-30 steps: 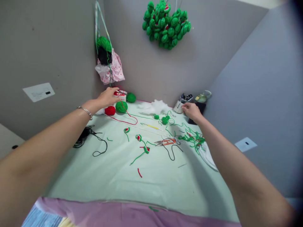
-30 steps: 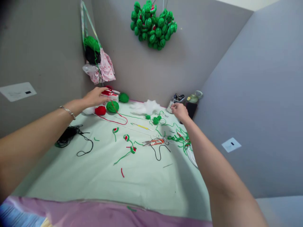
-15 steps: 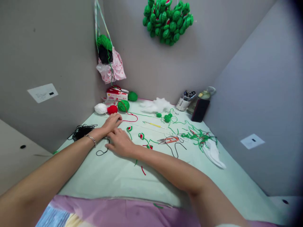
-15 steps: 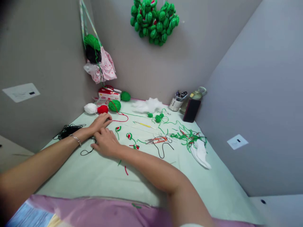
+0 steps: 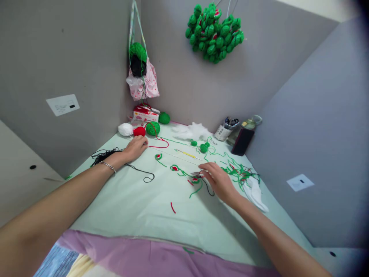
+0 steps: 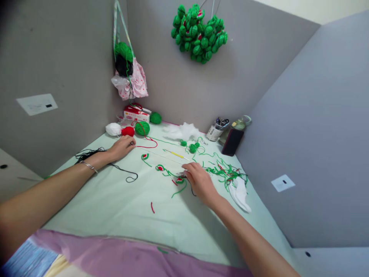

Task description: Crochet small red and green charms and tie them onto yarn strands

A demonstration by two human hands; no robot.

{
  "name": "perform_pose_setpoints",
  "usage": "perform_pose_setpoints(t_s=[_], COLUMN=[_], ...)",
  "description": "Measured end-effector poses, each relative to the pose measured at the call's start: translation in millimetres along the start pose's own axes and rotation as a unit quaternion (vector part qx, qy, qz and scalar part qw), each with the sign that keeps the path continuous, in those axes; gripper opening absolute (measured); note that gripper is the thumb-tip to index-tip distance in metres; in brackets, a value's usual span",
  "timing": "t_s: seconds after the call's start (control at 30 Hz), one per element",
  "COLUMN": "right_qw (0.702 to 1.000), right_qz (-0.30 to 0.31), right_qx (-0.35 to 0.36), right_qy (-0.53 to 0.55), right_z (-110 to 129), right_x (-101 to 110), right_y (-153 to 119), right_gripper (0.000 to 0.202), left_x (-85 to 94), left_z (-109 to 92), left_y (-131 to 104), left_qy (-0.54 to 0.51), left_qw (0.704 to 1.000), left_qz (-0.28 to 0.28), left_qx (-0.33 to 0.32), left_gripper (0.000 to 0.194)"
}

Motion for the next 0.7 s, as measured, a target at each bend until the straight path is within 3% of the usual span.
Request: perform_pose_setpoints(t_s=[0.1, 0.13, 0.23, 0.3, 0.43, 0.5, 0.6, 0.7], right_qw=[0.996, 0.993, 0.984, 0.979, 0.983, 0.989, 0.992, 0.975], right_qz=[0.061, 0.087, 0.136, 0.146, 0.14, 0.12, 0.057, -0.032], right_qx=[-0.012, -0.002, 0.035, 0.046, 0.01, -0.038, -0.111, -0.183], right_qy=[-0.062, -0.08, -0.113, -0.131, -0.119, -0.081, -0.005, 0.121], right_z=[-21, -24, -27, -29, -40, -48, -58, -65], right_x=[9, 6, -8, -15, -10, 3, 27, 48], right_y=[-14, -16, -17, -14, -7, -4, -3, -5], right_gripper=[0.039, 0.044, 0.041, 0.033, 0.029, 0.028, 0.025, 0.024], left_x=[20.1, 24.2, 27.2, 36.4, 76.3, 87.0, 71.2, 23.0], left_z=[-15, -19, -17, 2, 47, 48, 15, -43], left_y=[-10, -16, -45, -62, -68, -63, -56, -61], left_qy=[-0.023, -0.045, -0.109, -0.088, 0.046, 0.091, 0.015, -0.056], left_qw=[1.0, 0.998, 0.973, 0.968, 0.99, 0.989, 0.996, 0.996], left_qz=[-0.001, 0.03, 0.195, 0.223, 0.058, -0.001, 0.004, 0.06], left_qx=[0.019, 0.028, 0.05, 0.067, 0.121, 0.12, 0.083, 0.045], left_gripper=[0.02, 0.021, 0.022, 0.021, 0.017, 0.022, 0.038, 0.06])
Point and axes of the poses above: each hand's wrist, its own y-axis towards the middle knuckle, its own x-axis out of the back of the hand, z = x × y, the point moved 6 cm from there along y, towards the middle knuckle, and after that the axes turned 5 degrees about x, right-handed, at the moved point
